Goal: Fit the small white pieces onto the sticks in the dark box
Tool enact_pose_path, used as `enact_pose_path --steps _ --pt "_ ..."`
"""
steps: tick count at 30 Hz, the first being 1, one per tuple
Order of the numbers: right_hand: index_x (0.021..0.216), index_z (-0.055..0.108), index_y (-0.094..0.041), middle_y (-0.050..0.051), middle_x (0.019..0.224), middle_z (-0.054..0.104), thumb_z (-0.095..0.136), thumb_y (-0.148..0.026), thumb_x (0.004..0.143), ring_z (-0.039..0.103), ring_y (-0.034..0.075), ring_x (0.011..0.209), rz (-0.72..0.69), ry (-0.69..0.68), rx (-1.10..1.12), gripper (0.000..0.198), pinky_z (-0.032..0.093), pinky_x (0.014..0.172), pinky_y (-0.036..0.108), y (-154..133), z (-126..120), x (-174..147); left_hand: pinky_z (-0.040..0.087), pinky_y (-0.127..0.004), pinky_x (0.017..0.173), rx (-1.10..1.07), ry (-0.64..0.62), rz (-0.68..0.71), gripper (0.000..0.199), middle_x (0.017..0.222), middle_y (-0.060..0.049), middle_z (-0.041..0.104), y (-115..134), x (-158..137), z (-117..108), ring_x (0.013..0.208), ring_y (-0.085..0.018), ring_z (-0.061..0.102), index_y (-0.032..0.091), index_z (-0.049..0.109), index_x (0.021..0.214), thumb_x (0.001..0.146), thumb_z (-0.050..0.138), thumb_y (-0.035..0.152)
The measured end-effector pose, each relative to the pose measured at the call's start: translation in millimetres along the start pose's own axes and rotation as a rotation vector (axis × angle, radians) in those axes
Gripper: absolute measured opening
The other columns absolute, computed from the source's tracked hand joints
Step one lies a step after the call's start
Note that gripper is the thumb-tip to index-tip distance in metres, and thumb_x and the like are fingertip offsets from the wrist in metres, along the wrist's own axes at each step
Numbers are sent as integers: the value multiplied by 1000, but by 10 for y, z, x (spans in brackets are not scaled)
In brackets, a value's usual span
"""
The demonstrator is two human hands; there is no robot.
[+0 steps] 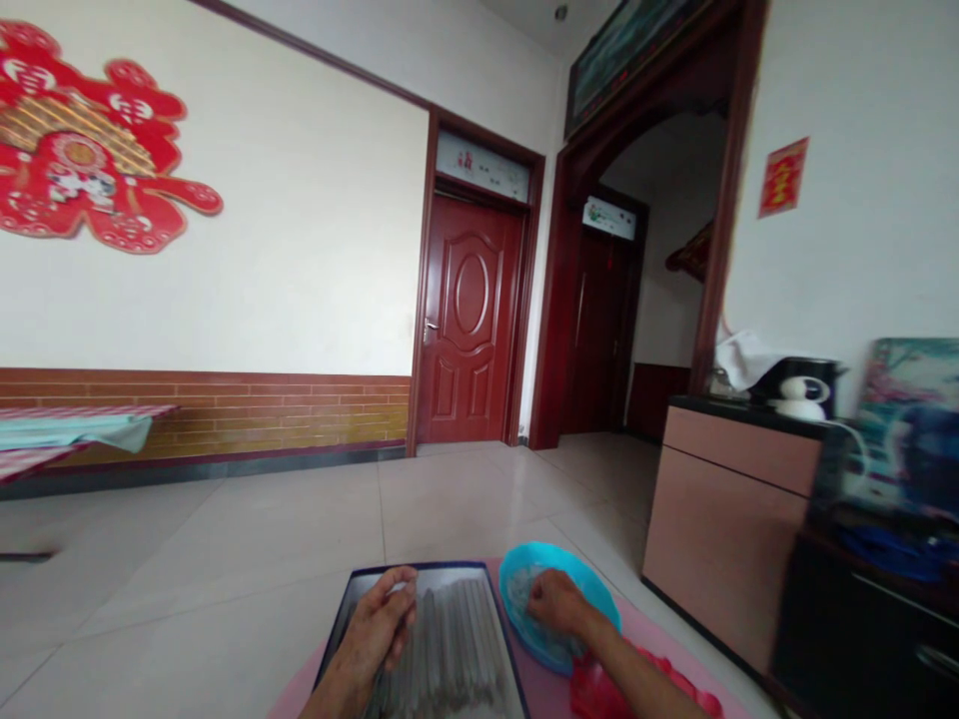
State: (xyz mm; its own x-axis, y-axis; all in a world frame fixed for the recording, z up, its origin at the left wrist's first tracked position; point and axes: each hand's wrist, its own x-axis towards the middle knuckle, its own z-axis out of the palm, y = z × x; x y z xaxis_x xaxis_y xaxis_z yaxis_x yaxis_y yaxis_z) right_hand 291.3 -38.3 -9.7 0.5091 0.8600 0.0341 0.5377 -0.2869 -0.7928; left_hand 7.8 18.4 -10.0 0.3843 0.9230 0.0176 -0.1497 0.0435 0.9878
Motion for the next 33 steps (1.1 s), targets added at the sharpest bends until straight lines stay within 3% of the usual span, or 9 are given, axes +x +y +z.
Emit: enact_pose_path --steps 3,7,11,14,19,24,28,33 --pt "30 39 -21 -4 36 34 64 -14 46 46 15 52 -73 -73 -11 31 36 57 29 19 -123 85 22 -16 31 0 -1 -4 56 56 9 50 12 -11 9 35 -5 36 21 54 102 64 66 60" --pt "37 47 -19 -5 38 41 62 -20 54 41 11 46 -87 -127 41 23 31 50 25 63 -220 115 21 -16 30 0 -17 -11 55 56 9 51 41 -13 22 34 -5 34 21 55 100 63 67 60" --pt "48 54 -19 -2 44 52 61 -30 61 48 12 46 -55 -146 172 18 30 46 23 57 -198 69 21 -16 31 -2 -25 -17 54 56 9 51 56 -18 22 34 -5 34 21 55 100 64 66 59" --pt "64 60 -19 1 59 63 59 -41 65 57 14 53 -40 -163 308 22 38 49 23 -49 -116 32 22 -16 31 -1 -31 0 52 57 8 51 50 -17 23 35 -5 36 20 55 102 66 64 56" --pt "96 65 -21 3 79 71 70 -39 56 66 16 70 41 -185 712 44 48 63 26 -529 234 -23 23 -17 33 -9 -51 25 51 61 6 56 25 3 31 37 -6 40 18 55 106 66 64 49" --pt "87 66 -21 1 72 70 76 -36 47 65 16 66 124 -113 1052 44 45 56 24 -1016 853 -192 25 -19 35 -18 -25 39 53 66 2 62 -12 36 12 38 -7 43 16 54 102 64 66 50" --pt "86 67 -20 2 76 71 78 -41 48 66 19 73 59 -147 1179 44 49 60 26 -1051 1244 -366 29 -19 41 -11 -6 88 49 66 0 63 -7 45 1 43 -7 47 14 62 93 62 69 51" --pt "86 67 -19 4 78 73 83 -41 47 68 21 74 41 -252 1229 47 51 64 29 -941 1339 -437 26 -20 40 40 44 115 44 58 2 58 41 32 24 40 -7 41 14 69 90 64 69 49"
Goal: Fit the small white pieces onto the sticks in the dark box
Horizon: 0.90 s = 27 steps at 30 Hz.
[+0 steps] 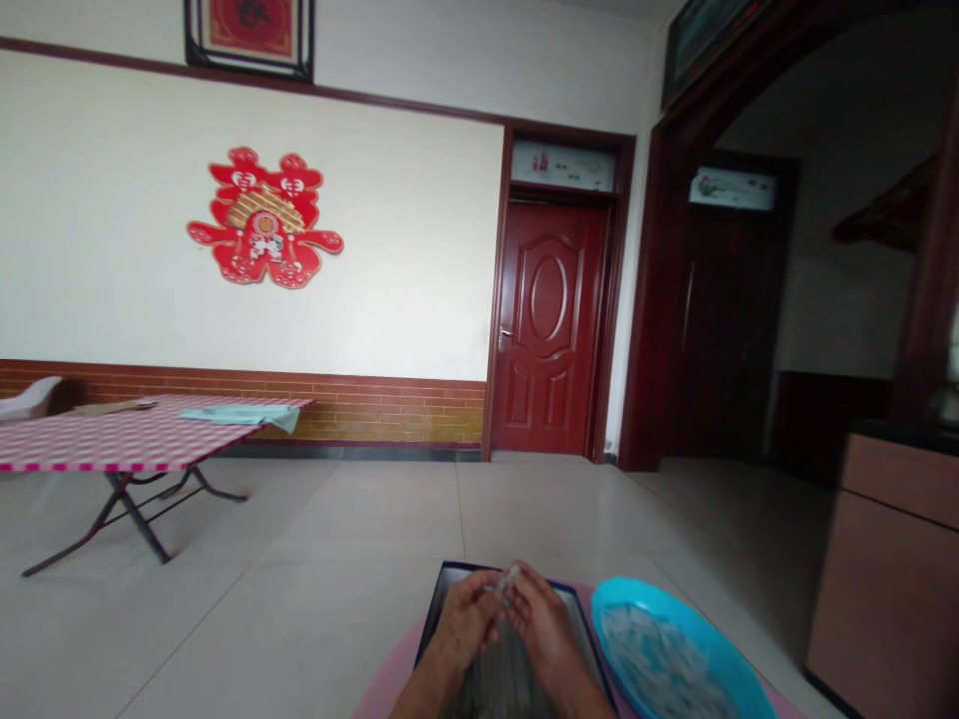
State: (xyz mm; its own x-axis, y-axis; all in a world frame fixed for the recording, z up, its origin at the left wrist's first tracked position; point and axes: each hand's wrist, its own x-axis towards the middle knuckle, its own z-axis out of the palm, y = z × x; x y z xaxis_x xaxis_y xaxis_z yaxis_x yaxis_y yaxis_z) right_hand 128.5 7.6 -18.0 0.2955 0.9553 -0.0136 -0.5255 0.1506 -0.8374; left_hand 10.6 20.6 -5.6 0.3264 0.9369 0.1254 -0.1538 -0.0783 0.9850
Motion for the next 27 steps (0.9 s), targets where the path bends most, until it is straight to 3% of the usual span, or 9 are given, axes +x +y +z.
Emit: enact_pose_path --steps 5,18,27 --pt "84 67 -21 2 76 73 85 -42 45 67 18 72 18 9 62 48 51 65 27 -35 5 -3 26 -20 40 11 43 -46 40 56 2 57 7 1 -7 40 -7 41 15 69 90 62 69 43" --pt "83 69 -19 2 75 73 86 -42 42 67 18 71 -6 37 35 49 51 63 27 -37 23 -19 28 -21 41 76 -2 -1 33 54 1 56 10 3 -14 41 -8 41 15 72 87 62 64 35" --pt "86 69 -17 3 73 72 83 -46 45 65 19 68 -61 33 -103 52 49 60 28 -102 38 -74 29 -20 41 67 -4 -26 34 54 2 55 31 -7 -6 40 -8 41 13 73 86 62 64 36"
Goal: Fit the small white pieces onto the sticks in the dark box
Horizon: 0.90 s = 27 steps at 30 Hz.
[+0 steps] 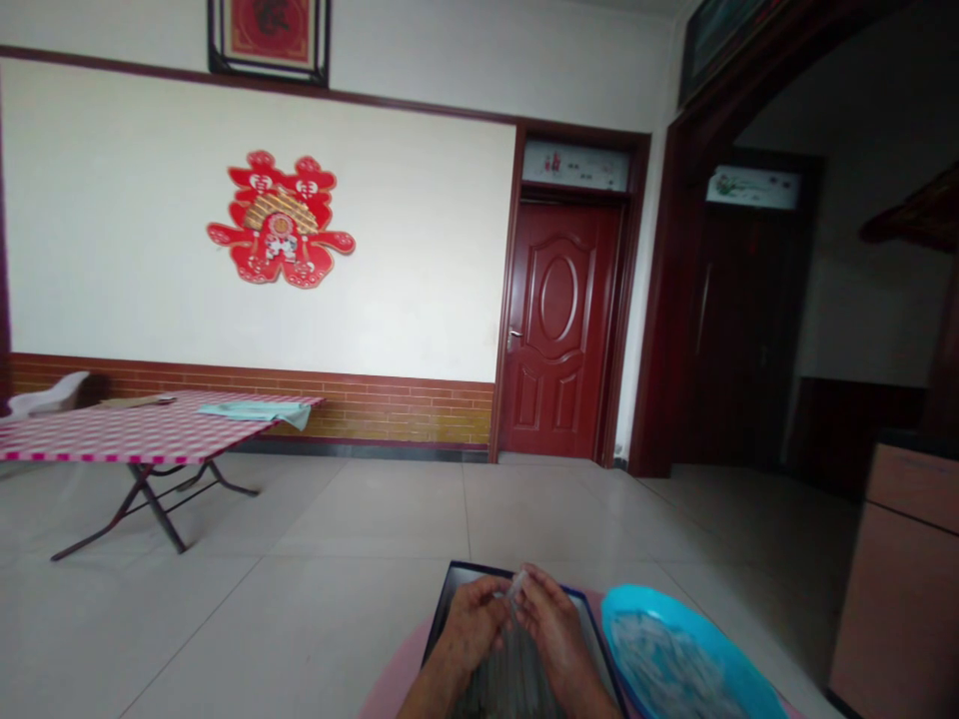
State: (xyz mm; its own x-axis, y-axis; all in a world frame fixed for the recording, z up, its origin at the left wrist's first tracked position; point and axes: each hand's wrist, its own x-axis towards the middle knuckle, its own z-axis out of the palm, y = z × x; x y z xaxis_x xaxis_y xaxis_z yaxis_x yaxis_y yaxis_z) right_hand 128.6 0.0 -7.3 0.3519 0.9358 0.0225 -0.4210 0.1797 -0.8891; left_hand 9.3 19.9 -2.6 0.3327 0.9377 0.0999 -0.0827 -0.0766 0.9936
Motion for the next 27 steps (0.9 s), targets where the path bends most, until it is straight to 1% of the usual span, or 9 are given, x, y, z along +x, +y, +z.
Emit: enact_pose_path --steps 3,7,10,16,20,23,27 --pt "87 69 -16 3 75 72 81 -46 48 64 19 68 -54 2 -67 50 49 61 28 15 -20 21 30 -20 41 15 -15 17 34 54 2 54 23 -16 1 40 -7 41 13 73 86 63 62 36" --pt "88 69 -17 3 74 71 78 -47 50 63 20 68 -63 6 -127 50 49 60 29 31 -40 35 31 -20 41 41 -11 26 34 53 3 54 28 -14 1 40 -7 40 13 73 86 64 61 36" --pt "90 69 -17 3 73 71 77 -47 51 64 21 70 -61 0 -136 50 49 62 29 34 -45 33 30 -20 41 47 -9 21 34 53 3 54 19 -5 2 40 -7 40 13 72 86 64 60 36" --pt "91 68 -16 5 80 72 76 -47 53 64 21 71 -65 6 -138 50 50 63 30 73 -64 67 31 -21 41 65 -13 41 37 53 3 54 1 -6 -8 40 -8 40 12 73 89 65 59 37" --pt "91 68 -16 3 73 70 75 -47 55 63 20 67 -81 -14 -148 48 49 60 29 97 -84 85 31 -21 42 74 -12 41 37 53 3 54 -8 -1 -11 40 -8 39 12 73 89 65 60 38" --pt "90 68 -17 3 74 70 76 -47 54 63 20 67 -84 -12 -147 48 49 60 29 90 -75 72 31 -21 42 84 -16 38 35 54 3 54 -18 6 -9 40 -7 39 13 73 89 66 59 37" --pt "90 67 -18 2 74 70 78 -44 51 64 20 69 -64 -7 -154 48 49 60 28 63 -34 30 29 -20 41 102 4 1 34 54 3 53 -35 9 -15 40 -8 38 14 71 90 68 59 37"
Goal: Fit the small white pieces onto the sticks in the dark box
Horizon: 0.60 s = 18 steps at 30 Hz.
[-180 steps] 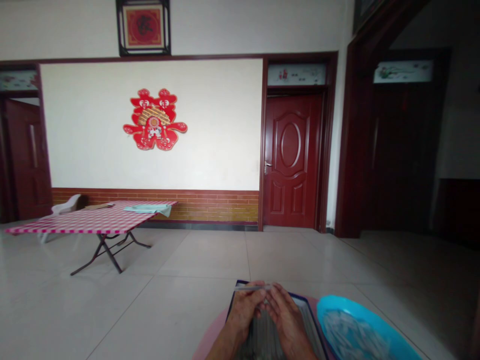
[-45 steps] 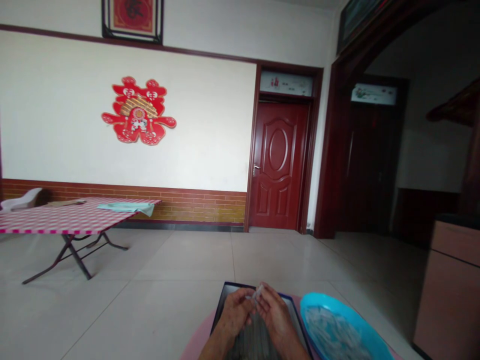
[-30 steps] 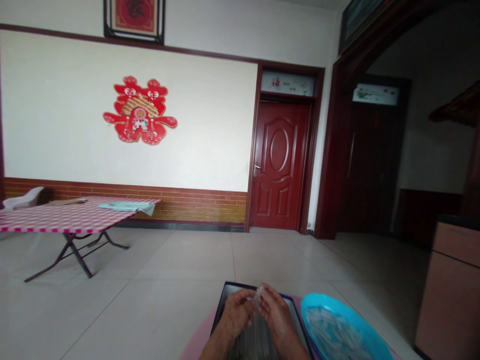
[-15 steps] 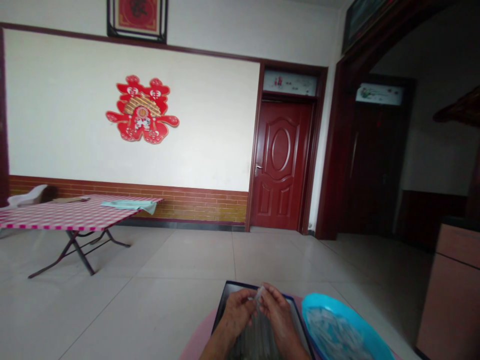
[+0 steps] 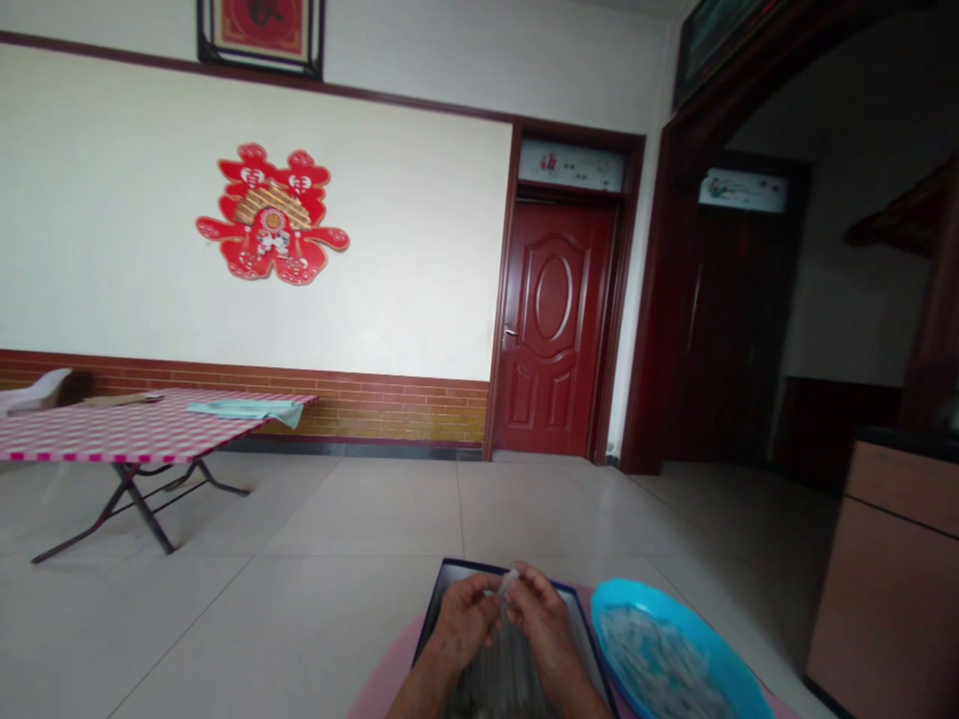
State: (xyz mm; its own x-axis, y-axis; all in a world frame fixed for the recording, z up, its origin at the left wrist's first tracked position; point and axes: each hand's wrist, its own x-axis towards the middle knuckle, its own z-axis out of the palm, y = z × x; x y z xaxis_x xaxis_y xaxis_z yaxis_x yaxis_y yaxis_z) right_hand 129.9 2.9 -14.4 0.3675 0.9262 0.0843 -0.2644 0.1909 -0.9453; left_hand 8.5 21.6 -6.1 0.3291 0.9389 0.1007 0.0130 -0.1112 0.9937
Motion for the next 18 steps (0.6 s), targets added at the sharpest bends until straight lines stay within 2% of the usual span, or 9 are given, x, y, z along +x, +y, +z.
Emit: enact_pose_path --steps 3,5,7,9,13,16,18 --pt "90 65 -19 2 75 70 79 -41 50 64 19 71 30 11 57 48 50 60 27 -42 9 -10 27 -20 42 -7 3 -26 36 52 4 51 -18 3 -8 41 -8 37 14 71 94 69 60 39" --pt "90 62 -20 1 75 69 78 -41 49 65 19 73 42 60 134 49 51 63 27 -78 -6 8 26 -20 41 -12 -4 -44 44 50 5 49 -44 13 -8 40 -8 36 14 69 101 69 61 43" --pt "90 58 -22 0 75 68 74 -43 50 66 18 74 41 130 121 48 51 65 27 -113 -36 47 25 -21 40 -24 -12 -46 53 46 7 44 -84 31 -4 38 -8 33 12 66 108 69 61 49" --pt "92 56 -23 0 74 68 67 -45 54 67 18 75 37 177 7 45 52 65 27 -140 -78 103 23 -22 40 -39 -17 -11 61 43 10 38 -131 53 1 37 -8 29 11 65 107 68 60 58" --pt "94 60 -21 0 66 66 60 -39 60 65 18 68 39 186 -232 39 49 58 27 -226 -242 257 19 -22 40 -27 -6 77 61 42 11 33 -181 80 1 38 -7 25 13 65 89 66 57 69" --pt "87 65 -21 -1 58 64 60 -29 58 63 19 63 5 185 -439 30 46 55 27 -400 -540 388 17 -21 41 4 5 88 56 43 10 31 -174 84 -14 40 -7 25 15 63 80 68 56 70" --pt "72 67 -22 -1 55 63 61 -21 54 62 19 64 -40 192 -599 19 44 58 28 -557 -831 440 16 -21 41 -3 24 82 53 44 10 30 -173 88 -23 41 -7 25 16 62 77 67 58 68"
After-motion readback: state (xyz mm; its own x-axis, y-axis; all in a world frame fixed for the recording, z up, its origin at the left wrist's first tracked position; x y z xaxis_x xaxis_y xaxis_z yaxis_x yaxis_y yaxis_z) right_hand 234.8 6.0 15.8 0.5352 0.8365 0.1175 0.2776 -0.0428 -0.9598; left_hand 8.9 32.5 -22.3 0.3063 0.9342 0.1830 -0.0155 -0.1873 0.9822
